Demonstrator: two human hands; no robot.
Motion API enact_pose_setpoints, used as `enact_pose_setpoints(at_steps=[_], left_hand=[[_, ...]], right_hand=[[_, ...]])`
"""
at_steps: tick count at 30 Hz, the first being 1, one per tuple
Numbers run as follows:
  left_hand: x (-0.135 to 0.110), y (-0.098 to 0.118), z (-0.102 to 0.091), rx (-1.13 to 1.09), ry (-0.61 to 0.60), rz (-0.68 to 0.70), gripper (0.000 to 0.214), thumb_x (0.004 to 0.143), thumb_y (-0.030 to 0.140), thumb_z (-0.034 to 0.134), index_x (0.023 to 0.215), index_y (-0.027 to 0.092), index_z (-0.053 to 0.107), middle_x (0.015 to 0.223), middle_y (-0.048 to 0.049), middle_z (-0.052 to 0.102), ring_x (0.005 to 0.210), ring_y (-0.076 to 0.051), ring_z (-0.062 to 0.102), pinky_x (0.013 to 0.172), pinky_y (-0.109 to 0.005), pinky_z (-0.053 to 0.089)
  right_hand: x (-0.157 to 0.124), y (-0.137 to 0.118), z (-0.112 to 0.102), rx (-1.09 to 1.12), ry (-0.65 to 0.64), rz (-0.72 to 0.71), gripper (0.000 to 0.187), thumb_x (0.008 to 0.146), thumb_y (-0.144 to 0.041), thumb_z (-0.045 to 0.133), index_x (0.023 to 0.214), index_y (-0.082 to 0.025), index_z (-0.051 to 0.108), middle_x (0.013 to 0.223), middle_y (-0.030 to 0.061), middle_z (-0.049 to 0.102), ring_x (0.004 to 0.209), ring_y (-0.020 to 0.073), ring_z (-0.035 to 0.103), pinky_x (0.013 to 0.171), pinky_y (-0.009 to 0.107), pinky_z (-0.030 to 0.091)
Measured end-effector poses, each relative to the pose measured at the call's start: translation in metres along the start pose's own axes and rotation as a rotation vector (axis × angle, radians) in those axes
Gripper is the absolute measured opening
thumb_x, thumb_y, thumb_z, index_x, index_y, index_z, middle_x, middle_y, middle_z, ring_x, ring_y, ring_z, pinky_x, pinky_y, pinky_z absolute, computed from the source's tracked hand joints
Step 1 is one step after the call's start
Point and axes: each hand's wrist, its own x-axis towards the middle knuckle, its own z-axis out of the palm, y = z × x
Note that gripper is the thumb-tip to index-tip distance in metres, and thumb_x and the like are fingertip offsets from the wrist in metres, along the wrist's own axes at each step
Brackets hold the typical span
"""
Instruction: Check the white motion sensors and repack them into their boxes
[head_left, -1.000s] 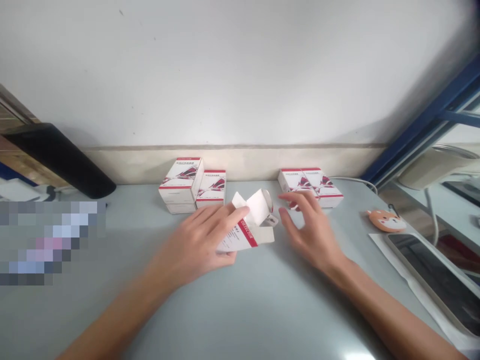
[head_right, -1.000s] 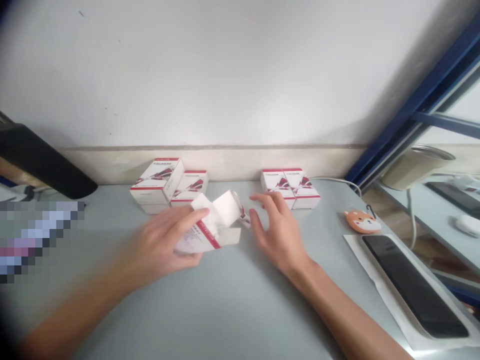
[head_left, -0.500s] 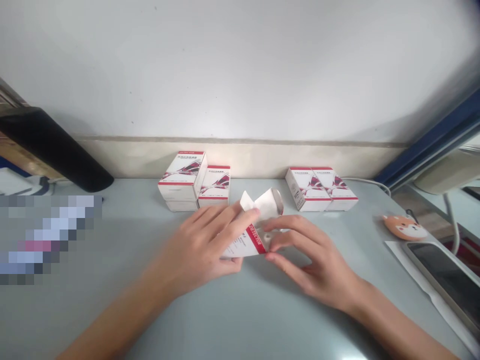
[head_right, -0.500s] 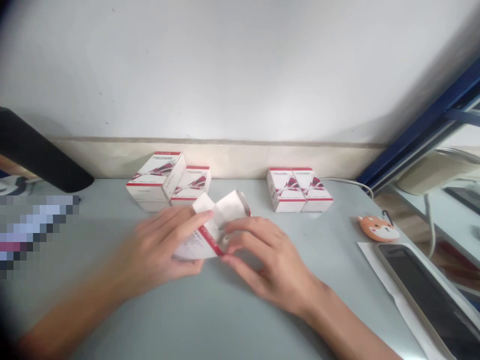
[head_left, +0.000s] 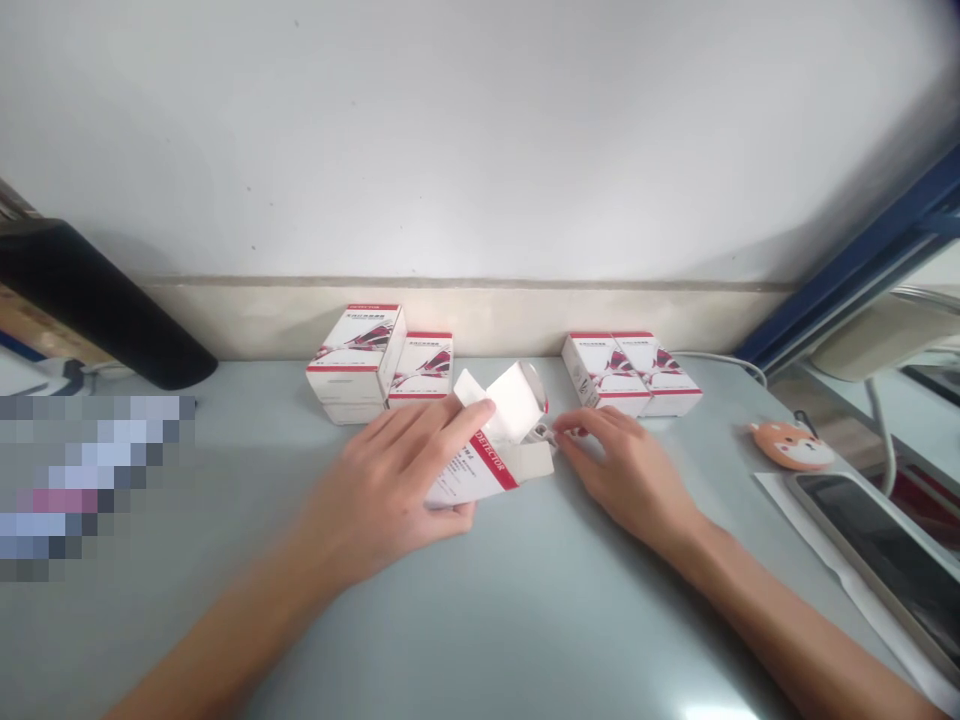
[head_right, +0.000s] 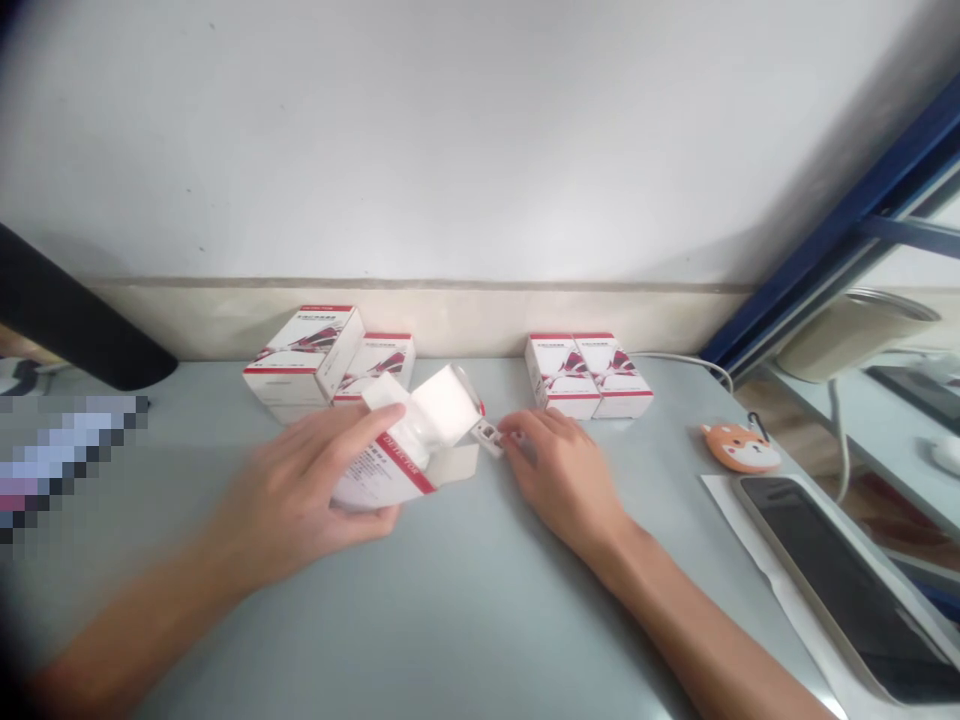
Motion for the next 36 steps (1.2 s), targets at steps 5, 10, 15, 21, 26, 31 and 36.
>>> enact_pose_setpoints(at_steps=[5,10,15,21,26,31,36], left_hand=[[-0.002,0.001,0.001,-0.004,-0.024,0.044,0.069,0.080,0.009,0.068,0.146,0.017,0.049,0.124,-0.0135,0.073,0.108,-0.029,0.071,0.095,-0.040,0.056],[-0.004,0.003,0.000,-0.004,-0.065,0.136,0.076,0.082,0.010,0.070,0.152,0.023,0.045,0.138,-0.0148,0.068,0.111,-0.031,0.071,0.092,-0.044,0.057],[-0.009,0.005,0.004,-0.057,-0.055,0.185,0.074,0.081,0.011,0.070,0.148,0.033,0.047,0.149,-0.0172,0.058,0.119,-0.031,0.069,0.093,-0.045,0.058],[-0.004,0.011,0.002,-0.171,-0.079,0.068,0.076,0.079,0.016,0.068,0.149,0.030,0.042,0.149,-0.0139,0.058,0.112,-0.026,0.072,0.088,-0.037,0.060],[0.006,0.020,-0.003,-0.188,-0.154,-0.061,0.073,0.077,0.023,0.070,0.144,0.032,0.044,0.145,-0.0095,0.062,0.100,-0.024,0.076,0.077,-0.033,0.061],[0.003,0.022,-0.004,-0.301,-0.126,-0.164,0.085,0.080,0.024,0.072,0.154,0.035,0.030,0.148,-0.0113,0.060,0.114,-0.028,0.073,0.087,-0.037,0.061],[0.000,0.017,-0.006,-0.420,-0.142,-0.408,0.092,0.080,0.025,0.077,0.156,0.030,0.026,0.136,-0.0134,0.066,0.114,-0.030,0.073,0.085,-0.039,0.062]], right_hand=[[0.001,-0.013,-0.011,0.202,0.199,-0.127,0.013,0.101,-0.021,0.062,0.111,-0.025,0.071,0.110,0.0066,0.073,0.101,0.0232,0.069,0.088,0.039,0.056],[-0.006,-0.028,-0.020,0.255,-0.027,-0.401,0.024,0.101,-0.018,0.064,0.123,-0.026,0.069,0.110,0.0045,0.073,0.094,0.0188,0.068,0.083,0.033,0.054],[-0.012,-0.027,-0.018,-0.033,-0.018,-0.509,0.032,0.101,-0.005,0.053,0.122,-0.024,0.066,0.107,0.0034,0.074,0.083,0.0189,0.064,0.073,0.033,0.047],[-0.007,-0.021,-0.024,-0.096,0.151,-0.579,0.028,0.093,-0.006,0.059,0.110,-0.026,0.068,0.108,0.0027,0.072,0.077,0.0169,0.061,0.067,0.031,0.042],[-0.002,-0.013,-0.037,-0.007,0.304,-0.518,0.027,0.087,-0.008,0.058,0.103,-0.027,0.069,0.114,0.0054,0.065,0.076,0.0159,0.061,0.066,0.031,0.044],[0.004,-0.007,-0.050,0.487,0.317,-0.195,0.011,0.100,-0.026,0.053,0.098,-0.024,0.064,0.121,0.0083,0.064,0.090,0.0197,0.065,0.073,0.033,0.052],[0.016,0.002,-0.058,1.169,0.467,0.346,0.011,0.092,-0.036,0.062,0.095,-0.027,0.056,0.090,-0.0014,0.068,0.068,0.0155,0.059,0.055,0.026,0.052]])
